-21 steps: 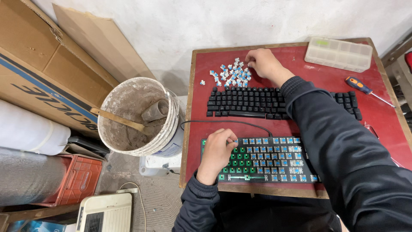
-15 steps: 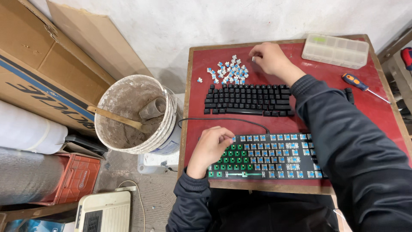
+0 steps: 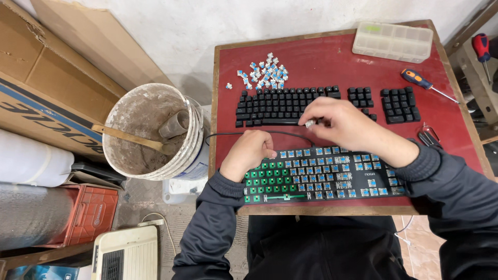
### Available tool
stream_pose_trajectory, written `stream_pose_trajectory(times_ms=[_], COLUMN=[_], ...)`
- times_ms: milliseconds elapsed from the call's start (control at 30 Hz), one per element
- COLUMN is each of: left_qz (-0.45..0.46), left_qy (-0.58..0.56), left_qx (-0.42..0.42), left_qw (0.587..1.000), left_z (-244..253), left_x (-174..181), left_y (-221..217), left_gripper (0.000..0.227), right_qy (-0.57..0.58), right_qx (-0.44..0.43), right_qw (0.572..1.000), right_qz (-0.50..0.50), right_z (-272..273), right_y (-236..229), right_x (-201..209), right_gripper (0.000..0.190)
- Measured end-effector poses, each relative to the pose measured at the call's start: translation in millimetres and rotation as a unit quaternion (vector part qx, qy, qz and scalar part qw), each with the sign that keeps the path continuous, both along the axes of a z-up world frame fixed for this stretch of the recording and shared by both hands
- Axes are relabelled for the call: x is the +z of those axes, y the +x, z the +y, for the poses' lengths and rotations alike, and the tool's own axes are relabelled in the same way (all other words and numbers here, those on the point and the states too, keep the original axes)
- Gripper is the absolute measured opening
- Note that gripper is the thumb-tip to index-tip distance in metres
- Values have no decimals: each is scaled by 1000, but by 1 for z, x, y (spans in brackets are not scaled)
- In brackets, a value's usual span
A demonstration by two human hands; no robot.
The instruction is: The person assembles a mechanical keyboard by inserting blue switches into the PCB and then placing black keycaps onto the switches. The person works methodically across the keyboard, filling the switch positions and then the keycap positions.
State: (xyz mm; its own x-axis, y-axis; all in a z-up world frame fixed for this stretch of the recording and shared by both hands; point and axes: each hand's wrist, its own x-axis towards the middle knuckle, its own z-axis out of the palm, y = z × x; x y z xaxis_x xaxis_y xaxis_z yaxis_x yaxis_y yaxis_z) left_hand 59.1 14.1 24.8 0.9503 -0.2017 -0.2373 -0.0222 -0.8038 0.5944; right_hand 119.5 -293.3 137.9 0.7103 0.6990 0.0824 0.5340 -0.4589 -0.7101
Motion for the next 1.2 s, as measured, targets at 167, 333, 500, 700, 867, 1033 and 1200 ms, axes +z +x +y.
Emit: stream_pose_trajectory(times_ms=[167,333,500,700,867,1033,1200], left_qz=[0,22,15,-183,-201,-229,-251], left_qy=[-43,-144,-207,-62,19,41,-46], left_qx=[-12,2,48,170,209,188,195], left_qw=[999,989,977,966,957,954,947], left_z=[7,24,39,99,151,165,159], left_x=[-14,-31,-21,-14,-49,-70,-61], left_y=[-1,1,10,88,164,195,167], left_gripper=[17,29,28,14,32,25,28], right_qy=[-30,-78,-104,-32,-46,-85,-71], right_qx=[53,159,150,111,132,167,151], right_qw=[998,980,916,939,966,962,959], right_qz=[-14,-92,-358,-324,-218,-197,-229], right_z=[10,34,55,54,48,43,42], right_y=[-31,-41,-46,-41,-45,-46,-42], right_x=[-47,-117,-176,-201,-177,-152,-160], right_gripper=[18,20,26,31,23,18,18])
